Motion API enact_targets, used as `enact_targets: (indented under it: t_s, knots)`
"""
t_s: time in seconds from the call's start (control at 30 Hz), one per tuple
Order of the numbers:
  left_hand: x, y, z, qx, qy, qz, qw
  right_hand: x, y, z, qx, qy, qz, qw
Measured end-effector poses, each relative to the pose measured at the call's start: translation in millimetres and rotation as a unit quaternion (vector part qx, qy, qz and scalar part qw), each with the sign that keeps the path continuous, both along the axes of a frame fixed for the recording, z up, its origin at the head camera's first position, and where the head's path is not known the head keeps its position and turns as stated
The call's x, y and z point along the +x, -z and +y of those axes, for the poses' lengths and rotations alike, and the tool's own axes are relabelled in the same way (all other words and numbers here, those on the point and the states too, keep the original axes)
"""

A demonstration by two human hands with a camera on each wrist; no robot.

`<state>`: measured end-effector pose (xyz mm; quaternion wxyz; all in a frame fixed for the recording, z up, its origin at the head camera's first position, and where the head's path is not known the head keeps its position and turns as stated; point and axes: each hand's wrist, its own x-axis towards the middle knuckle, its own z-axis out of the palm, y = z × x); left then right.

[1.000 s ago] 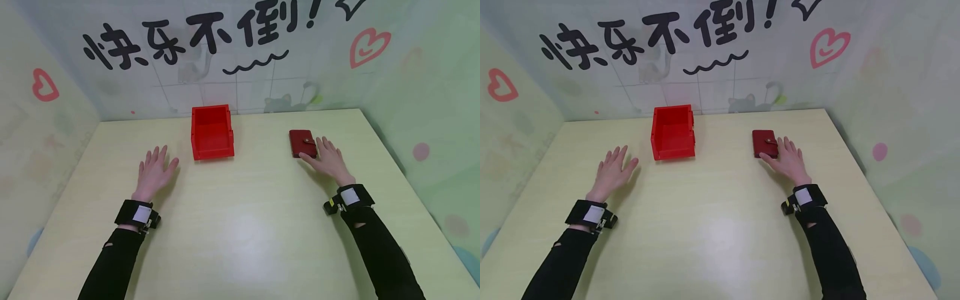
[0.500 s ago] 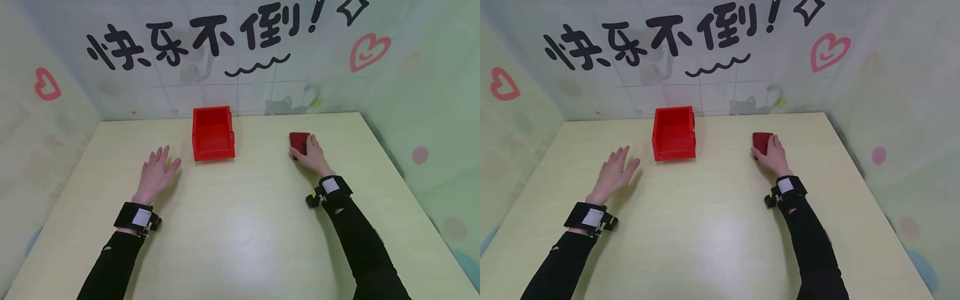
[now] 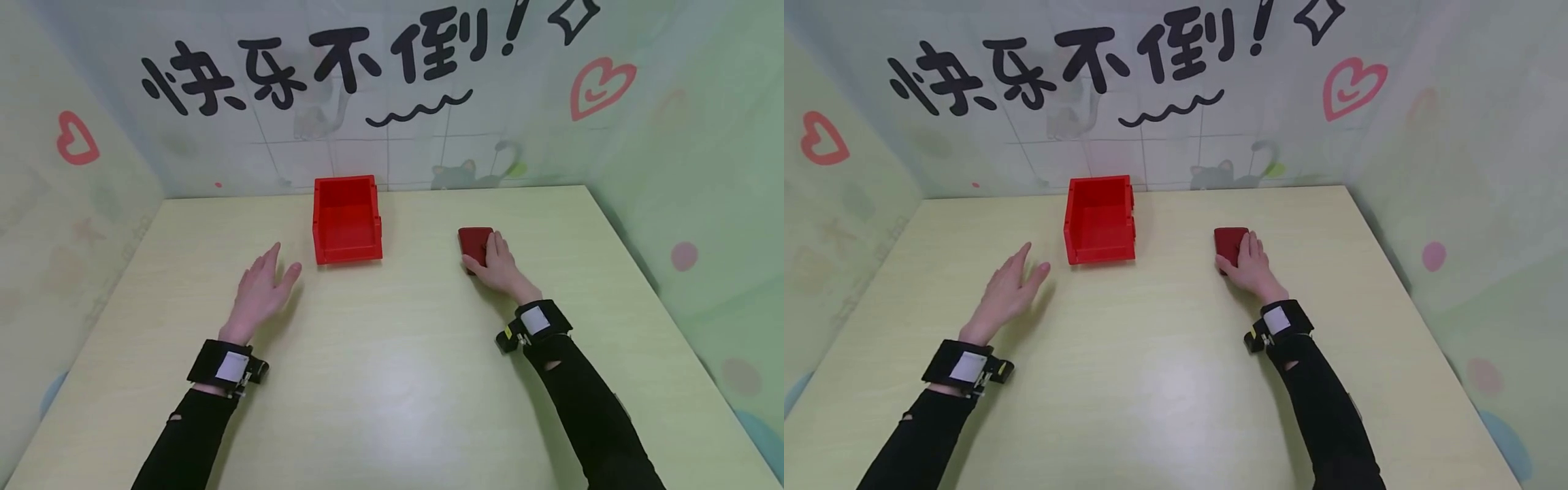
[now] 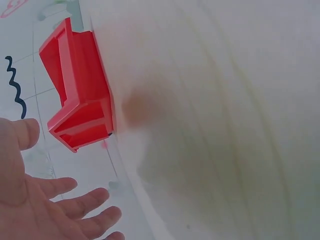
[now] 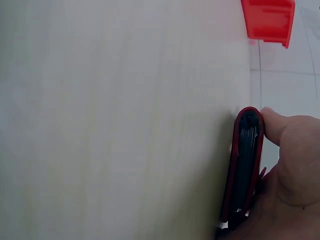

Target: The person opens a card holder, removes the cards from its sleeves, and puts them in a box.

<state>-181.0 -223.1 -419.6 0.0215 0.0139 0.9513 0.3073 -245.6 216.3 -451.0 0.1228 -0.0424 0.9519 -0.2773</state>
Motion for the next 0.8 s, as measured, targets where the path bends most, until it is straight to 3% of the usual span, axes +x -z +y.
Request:
enact_targets:
  t_s: [0.27, 0.53, 0.8]
  knots:
    - [11.6, -5.0, 11.4, 0.055, -0.028, 0.001, 0.9981, 14.5, -2.1, -12.0, -0.009, -0.022, -0.014, 1.0]
    - [15.0, -10.1, 28.0, 0.095, -0.004, 0.006, 0.9954, 24.8, -4.7, -25.5, -0.01, -0.032, -0.025, 0.999]
    - [15.9, -10.6, 50.7, 0.143, 0.021, -0.022, 0.9893, 33.2, -5.3, -39.7, -0.022, -0.046, -0.026, 0.998]
